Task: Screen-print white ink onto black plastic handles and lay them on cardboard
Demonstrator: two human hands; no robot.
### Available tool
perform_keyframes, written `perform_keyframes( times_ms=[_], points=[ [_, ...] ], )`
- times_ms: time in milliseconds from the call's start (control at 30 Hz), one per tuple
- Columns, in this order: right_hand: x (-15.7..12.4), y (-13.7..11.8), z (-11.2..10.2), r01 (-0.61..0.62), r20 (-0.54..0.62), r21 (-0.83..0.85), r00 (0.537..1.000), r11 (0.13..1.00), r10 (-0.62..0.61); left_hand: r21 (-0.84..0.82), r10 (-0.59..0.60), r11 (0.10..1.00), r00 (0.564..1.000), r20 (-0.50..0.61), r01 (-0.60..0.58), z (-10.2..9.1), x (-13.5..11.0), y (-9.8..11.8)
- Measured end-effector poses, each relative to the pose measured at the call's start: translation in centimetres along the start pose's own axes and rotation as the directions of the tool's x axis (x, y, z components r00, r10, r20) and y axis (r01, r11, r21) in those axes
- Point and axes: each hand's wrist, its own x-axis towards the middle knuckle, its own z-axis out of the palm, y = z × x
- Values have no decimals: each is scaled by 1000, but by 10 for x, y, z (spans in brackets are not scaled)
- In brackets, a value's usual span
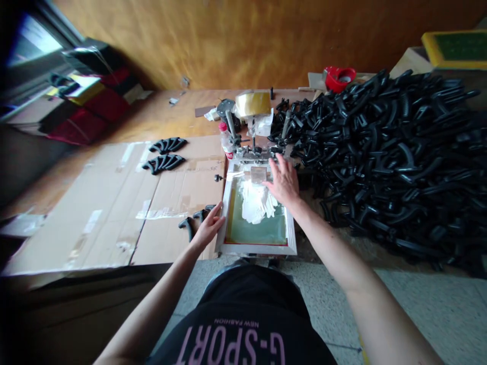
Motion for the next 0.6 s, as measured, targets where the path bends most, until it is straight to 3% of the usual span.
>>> perform_keyframes(
  times_ms=[100,200,267,333,400,433,467,600],
  points=[
    [7,-31,17,88,249,-41,966,995,-75,71,-24,997,999,-48,27,4,11,-16],
    [-13,-37,23,184,417,-26,895,983,-157,64,-67,995,996,-64,71,3,14,-17],
    [-36,-34,18,327,446,17,843,945,-300,44,-89,995,994,-61,92,2,13,-17],
    [-54,-29,7,474,456,102,759,874,-465,21,-104,994,993,-58,105,1,12,-17],
    [-60,-26,-3,540,459,201,685,817,-566,3,-113,994,992,-56,113,1,12,-17],
    [-59,-26,-6,536,457,237,674,810,-580,-2,-113,994,992,-53,113,1,12,-17],
    [-56,-26,-6,515,451,251,687,820,-570,-4,-111,994,993,-50,111,2,11,-17],
    [-56,-29,5,439,370,125,811,890,-452,-1,-89,996,995,-40,90,3,11,-16]
  ],
)
